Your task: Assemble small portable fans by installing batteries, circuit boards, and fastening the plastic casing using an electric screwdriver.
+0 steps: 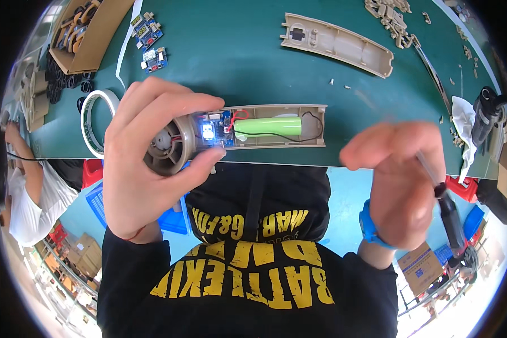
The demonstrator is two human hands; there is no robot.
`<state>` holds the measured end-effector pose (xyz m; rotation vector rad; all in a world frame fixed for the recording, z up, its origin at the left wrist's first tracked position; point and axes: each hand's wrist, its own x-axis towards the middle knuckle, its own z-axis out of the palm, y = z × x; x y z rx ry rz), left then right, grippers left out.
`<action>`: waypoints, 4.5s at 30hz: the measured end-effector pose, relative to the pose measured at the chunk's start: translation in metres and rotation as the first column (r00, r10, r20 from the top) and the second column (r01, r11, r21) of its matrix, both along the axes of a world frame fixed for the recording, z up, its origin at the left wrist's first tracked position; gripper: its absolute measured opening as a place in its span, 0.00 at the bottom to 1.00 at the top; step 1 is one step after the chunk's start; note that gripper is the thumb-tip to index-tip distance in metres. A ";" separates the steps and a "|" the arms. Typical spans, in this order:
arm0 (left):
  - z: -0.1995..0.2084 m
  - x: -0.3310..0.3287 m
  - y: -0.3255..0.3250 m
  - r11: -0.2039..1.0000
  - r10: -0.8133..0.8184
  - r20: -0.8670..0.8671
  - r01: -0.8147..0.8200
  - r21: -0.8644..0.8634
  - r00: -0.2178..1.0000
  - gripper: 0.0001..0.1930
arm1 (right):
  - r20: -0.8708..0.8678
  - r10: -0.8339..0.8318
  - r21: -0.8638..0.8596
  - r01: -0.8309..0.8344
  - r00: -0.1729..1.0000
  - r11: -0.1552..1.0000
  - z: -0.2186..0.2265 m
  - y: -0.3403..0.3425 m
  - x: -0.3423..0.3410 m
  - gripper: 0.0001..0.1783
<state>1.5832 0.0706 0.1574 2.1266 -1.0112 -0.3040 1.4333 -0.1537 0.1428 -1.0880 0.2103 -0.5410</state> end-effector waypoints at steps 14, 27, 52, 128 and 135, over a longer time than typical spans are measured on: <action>0.003 0.000 -0.001 0.999 0.035 -0.014 -0.035 0.004 0.999 0.21 | 0.018 0.590 -0.170 -0.579 0.807 0.798 0.027 0.021 0.050 0.28; -0.008 -0.003 0.001 0.992 0.071 0.010 -0.069 -0.109 0.997 0.23 | 0.061 0.660 -0.182 -0.641 0.749 0.745 0.041 0.037 0.057 0.19; -0.023 0.001 -0.007 0.993 0.031 0.098 -0.019 -0.116 0.995 0.27 | 0.220 0.779 -0.168 -0.763 0.587 0.623 0.027 0.049 0.085 0.29; -0.021 0.003 0.000 0.939 0.057 0.049 -0.037 -0.343 0.997 0.12 | -0.156 -0.088 -0.888 -0.178 0.984 -0.424 0.024 -0.043 0.084 0.16; -0.005 0.008 0.004 0.983 -0.055 0.043 0.062 -0.173 0.998 0.29 | -0.351 0.065 -0.902 -0.356 0.934 0.246 0.040 -0.042 0.072 0.18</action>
